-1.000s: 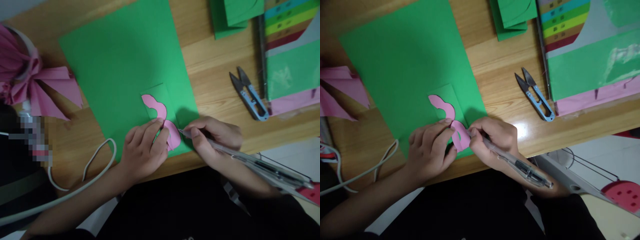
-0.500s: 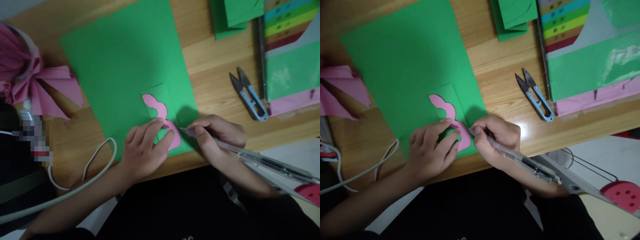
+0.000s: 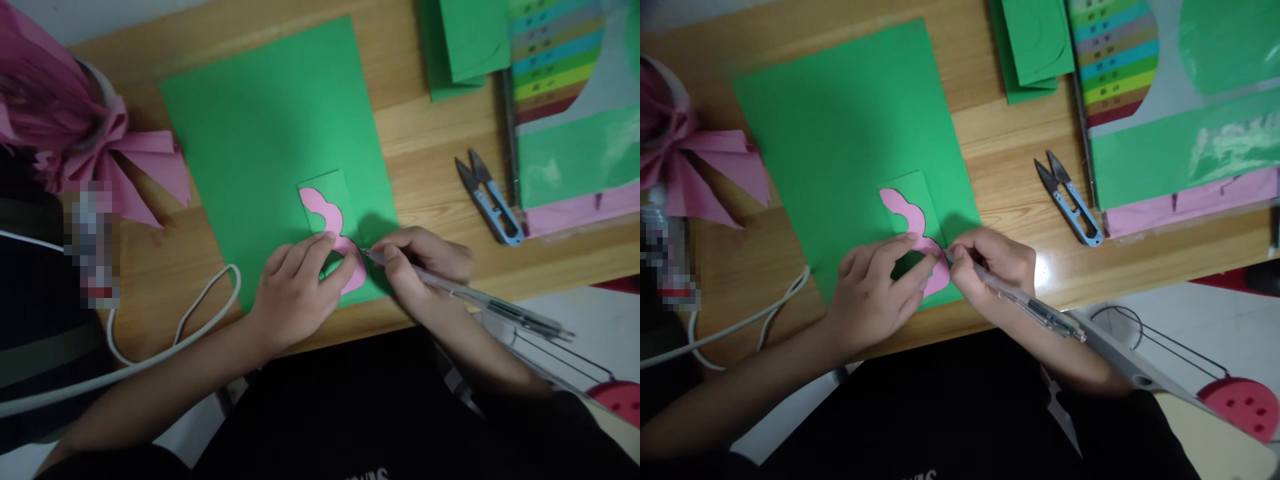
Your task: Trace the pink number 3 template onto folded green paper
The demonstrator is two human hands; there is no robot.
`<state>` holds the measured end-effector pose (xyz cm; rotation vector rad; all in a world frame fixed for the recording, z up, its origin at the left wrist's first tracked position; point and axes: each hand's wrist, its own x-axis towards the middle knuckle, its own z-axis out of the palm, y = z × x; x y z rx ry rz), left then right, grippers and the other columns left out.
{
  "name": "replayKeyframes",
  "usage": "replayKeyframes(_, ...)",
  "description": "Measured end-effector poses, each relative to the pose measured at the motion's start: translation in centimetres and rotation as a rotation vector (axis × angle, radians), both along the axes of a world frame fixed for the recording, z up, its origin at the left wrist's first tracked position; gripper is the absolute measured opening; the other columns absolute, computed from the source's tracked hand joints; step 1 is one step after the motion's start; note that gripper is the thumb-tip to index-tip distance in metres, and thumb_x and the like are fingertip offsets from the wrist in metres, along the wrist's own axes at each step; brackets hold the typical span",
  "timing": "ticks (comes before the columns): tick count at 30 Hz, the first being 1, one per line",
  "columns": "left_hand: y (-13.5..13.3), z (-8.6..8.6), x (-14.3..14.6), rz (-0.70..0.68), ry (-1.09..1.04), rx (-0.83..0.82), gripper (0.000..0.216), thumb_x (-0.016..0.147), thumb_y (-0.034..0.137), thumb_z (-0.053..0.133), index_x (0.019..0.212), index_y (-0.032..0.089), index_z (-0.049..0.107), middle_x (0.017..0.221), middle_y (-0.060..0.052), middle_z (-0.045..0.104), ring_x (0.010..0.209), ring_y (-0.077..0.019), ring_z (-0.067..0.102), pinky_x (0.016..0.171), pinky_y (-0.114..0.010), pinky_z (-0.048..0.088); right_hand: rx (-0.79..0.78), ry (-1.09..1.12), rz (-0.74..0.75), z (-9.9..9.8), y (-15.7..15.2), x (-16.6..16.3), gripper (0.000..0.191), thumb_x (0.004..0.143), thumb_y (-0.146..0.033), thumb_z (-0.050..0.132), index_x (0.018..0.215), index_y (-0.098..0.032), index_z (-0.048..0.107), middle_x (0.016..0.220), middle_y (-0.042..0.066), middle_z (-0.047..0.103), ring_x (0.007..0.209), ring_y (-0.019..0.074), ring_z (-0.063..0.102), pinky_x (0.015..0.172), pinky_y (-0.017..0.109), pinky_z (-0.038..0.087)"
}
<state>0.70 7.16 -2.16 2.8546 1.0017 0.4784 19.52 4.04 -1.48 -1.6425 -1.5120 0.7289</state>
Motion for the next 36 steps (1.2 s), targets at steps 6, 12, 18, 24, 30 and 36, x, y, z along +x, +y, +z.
replayKeyframes(6,0.02,-0.03,0.0,0.0,-0.002,-0.01,0.024,0.091,0.018,0.054,0.111,0.023,0.067,0.112,-0.01,0.067,0.103,-0.0232,0.065,0.081,-0.036,0.044,0.005,-0.033,0.009,-0.07,-0.01,-0.1,0.012,0.086,-0.02,0.059,0.076,-0.022,0.066,0.062,-0.003,0.068,0.051,0.0102,0.061,0.049,0.021,0.049)
replayKeyframes(12,-0.14,-0.05,-0.09,0.009,-0.017,-0.048,0.02,0.091,0.02,0.056,0.104,0.027,0.07,0.115,-0.009,0.066,0.106,-0.0236,0.063,0.085,-0.036,0.043,0.017,-0.061,-0.002,0.24,-0.12,-0.35,0.01,0.085,-0.02,0.059,0.077,-0.022,0.066,0.064,-0.003,0.069,0.051,0.0094,0.059,0.051,0.021,0.05)
replayKeyframes(18,-0.12,-0.04,-0.07,0.003,-0.016,-0.047,0.019,0.091,0.019,0.056,0.101,0.026,0.071,0.115,-0.01,0.065,0.105,-0.0242,0.062,0.083,-0.037,0.043,0.026,-0.087,-0.002,0.29,-0.29,-0.48,0.011,0.085,-0.019,0.058,0.076,-0.023,0.065,0.064,-0.003,0.069,0.053,0.0104,0.061,0.051,0.022,0.05)
replayKeyframes(24,0.01,0.08,-0.13,-0.01,-0.007,-0.032,0.019,0.091,0.021,0.057,0.102,0.026,0.071,0.114,-0.011,0.066,0.102,-0.0243,0.063,0.08,-0.037,0.044,0.062,-0.092,-0.004,0.26,-0.57,-0.55,0.012,0.084,-0.018,0.058,0.075,-0.022,0.064,0.064,-0.002,0.069,0.05,0.01,0.059,0.047,0.022,0.047)
replayKeyframes(30,-0.02,0.05,-0.26,-0.012,0.003,-0.038,0.02,0.091,0.02,0.057,0.104,0.026,0.071,0.116,-0.011,0.065,0.103,-0.0247,0.063,0.08,-0.037,0.044,0.06,-0.074,-0.034,0.11,-0.91,-0.43,0.012,0.084,-0.019,0.058,0.076,-0.02,0.066,0.061,-0.003,0.067,0.048,0.0087,0.057,0.048,0.02,0.047)
replayKeyframes(36,-0.04,0.03,-0.19,-0.001,-0.003,-0.023,0.019,0.091,0.021,0.058,0.103,0.028,0.07,0.114,-0.009,0.067,0.102,-0.0225,0.064,0.08,-0.036,0.045,0.038,-0.071,-0.029,-0.01,-0.67,-0.52,0.012,0.084,-0.018,0.059,0.076,-0.021,0.067,0.062,-0.003,0.068,0.05,0.0088,0.059,0.05,0.02,0.048)
